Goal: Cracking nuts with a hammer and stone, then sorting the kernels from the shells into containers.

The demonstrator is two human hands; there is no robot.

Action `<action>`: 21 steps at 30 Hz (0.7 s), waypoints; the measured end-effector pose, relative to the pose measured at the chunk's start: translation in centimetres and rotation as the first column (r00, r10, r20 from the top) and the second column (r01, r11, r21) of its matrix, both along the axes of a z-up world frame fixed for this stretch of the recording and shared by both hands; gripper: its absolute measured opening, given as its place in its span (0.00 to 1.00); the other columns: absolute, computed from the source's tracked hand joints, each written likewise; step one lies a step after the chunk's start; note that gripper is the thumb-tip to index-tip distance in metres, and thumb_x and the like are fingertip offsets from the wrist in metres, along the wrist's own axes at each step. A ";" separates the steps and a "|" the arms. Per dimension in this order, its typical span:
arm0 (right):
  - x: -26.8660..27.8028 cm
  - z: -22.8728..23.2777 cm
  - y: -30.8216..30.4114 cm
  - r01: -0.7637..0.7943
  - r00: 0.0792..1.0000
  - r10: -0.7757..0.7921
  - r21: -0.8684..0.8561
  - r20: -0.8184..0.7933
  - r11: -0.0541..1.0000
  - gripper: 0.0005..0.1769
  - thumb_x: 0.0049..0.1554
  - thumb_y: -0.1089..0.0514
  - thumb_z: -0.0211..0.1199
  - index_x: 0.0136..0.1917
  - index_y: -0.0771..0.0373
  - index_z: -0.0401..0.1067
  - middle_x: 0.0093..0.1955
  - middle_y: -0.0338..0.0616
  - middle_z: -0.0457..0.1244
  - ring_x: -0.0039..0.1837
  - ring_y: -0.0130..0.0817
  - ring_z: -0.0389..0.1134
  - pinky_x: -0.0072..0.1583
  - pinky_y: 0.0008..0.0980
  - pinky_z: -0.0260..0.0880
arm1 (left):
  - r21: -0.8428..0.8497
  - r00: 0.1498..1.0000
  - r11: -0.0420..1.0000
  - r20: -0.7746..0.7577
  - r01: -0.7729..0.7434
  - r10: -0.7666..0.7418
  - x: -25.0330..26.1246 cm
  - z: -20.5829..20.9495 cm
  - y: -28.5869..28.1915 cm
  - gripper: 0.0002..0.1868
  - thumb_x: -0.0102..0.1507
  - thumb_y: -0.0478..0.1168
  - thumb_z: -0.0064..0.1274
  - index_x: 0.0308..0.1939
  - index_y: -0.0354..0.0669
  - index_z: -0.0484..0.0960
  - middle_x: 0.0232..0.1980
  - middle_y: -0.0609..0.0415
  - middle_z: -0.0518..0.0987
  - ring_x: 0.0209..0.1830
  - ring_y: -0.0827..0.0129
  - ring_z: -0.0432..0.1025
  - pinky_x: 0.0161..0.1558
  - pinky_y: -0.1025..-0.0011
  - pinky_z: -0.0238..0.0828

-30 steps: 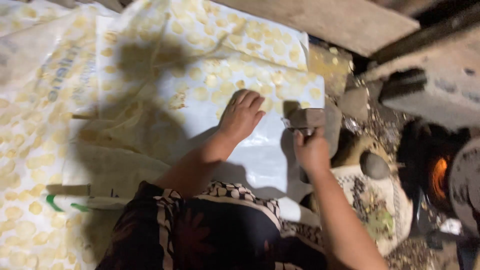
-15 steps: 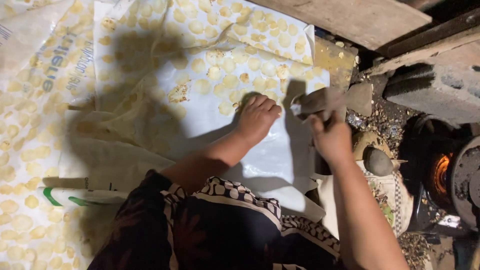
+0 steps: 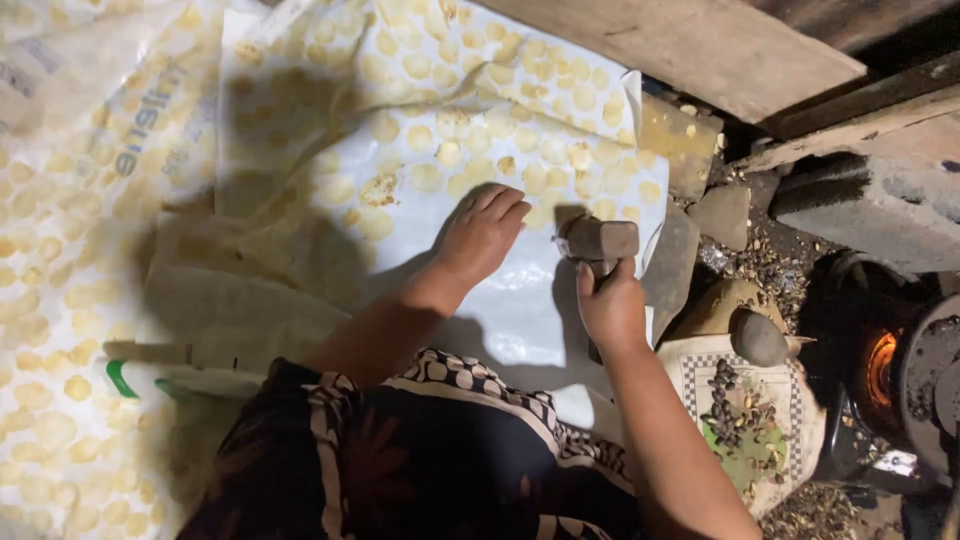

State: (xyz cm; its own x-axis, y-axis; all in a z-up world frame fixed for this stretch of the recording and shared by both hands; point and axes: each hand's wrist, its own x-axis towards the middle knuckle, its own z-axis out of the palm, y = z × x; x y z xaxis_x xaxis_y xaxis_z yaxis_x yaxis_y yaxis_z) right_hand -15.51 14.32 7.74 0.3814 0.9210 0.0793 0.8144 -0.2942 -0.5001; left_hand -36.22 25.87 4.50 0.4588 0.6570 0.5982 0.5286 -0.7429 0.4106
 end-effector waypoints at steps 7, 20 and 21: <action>0.2 9.3 1.1 0.045 0.972 -0.129 -0.382 -0.195 0.923 0.21 0.63 0.49 0.63 0.57 0.71 0.70 0.41 0.63 0.72 0.40 0.47 0.75 0.45 0.47 0.75 | -0.165 1.000 0.986 0.023 -0.012 0.016 -0.8 -1.3 -0.9 0.11 0.65 0.38 0.61 0.50 0.41 0.83 0.53 0.54 0.76 0.59 0.58 0.68 0.61 0.62 0.68; -0.5 12.7 -0.6 0.086 0.925 -0.092 -0.034 -0.368 0.996 0.20 0.66 0.52 0.62 0.60 0.71 0.64 0.39 0.51 0.67 0.37 0.37 0.70 0.40 0.37 0.71 | -0.156 0.997 0.986 -0.045 0.050 -0.057 4.1 -1.1 -2.0 0.04 0.61 0.36 0.58 0.38 0.40 0.83 0.46 0.49 0.79 0.54 0.55 0.71 0.59 0.58 0.64; -0.8 14.1 -1.4 0.099 0.881 -0.003 0.177 -0.473 0.979 0.18 0.70 0.54 0.60 0.58 0.73 0.62 0.38 0.48 0.64 0.36 0.35 0.67 0.38 0.36 0.68 | -0.129 0.994 0.991 -0.104 0.026 -0.040 4.4 -1.4 -1.9 0.04 0.61 0.35 0.57 0.39 0.39 0.83 0.46 0.47 0.79 0.54 0.54 0.71 0.59 0.57 0.64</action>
